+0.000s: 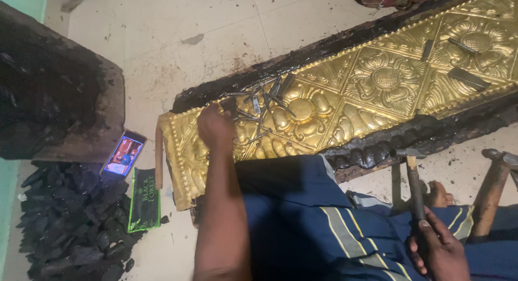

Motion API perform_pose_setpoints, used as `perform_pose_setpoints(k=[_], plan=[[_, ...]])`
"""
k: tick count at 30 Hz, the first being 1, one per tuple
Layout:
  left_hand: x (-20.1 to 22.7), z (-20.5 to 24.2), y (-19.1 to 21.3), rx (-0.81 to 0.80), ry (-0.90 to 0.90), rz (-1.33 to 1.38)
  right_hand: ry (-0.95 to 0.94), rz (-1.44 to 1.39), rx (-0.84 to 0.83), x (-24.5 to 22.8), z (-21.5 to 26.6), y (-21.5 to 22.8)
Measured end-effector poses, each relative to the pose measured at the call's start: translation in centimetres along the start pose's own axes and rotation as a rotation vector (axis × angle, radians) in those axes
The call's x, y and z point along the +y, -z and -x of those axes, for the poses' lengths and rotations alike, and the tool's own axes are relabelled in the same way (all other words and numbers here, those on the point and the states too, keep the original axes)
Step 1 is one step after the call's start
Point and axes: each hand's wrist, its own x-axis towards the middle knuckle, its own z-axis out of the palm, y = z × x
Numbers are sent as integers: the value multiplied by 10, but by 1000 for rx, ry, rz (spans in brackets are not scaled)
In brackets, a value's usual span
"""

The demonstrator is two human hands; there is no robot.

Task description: The person sits on the floor and uses a hammer and chisel to emboss floral patterns onto a large gold-colored metal sheet. The person repeatedly strikes the chisel to create raised designs on the surface.

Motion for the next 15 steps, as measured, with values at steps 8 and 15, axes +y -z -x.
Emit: perform_pose_setpoints(k=[8,15], plan=[[2,-23,-106,41,-563,-201,-24,-6,21,-10,8,-8],[-15,-44,-128,-82,-358,-246,-73,9,49,-15,15,-10]])
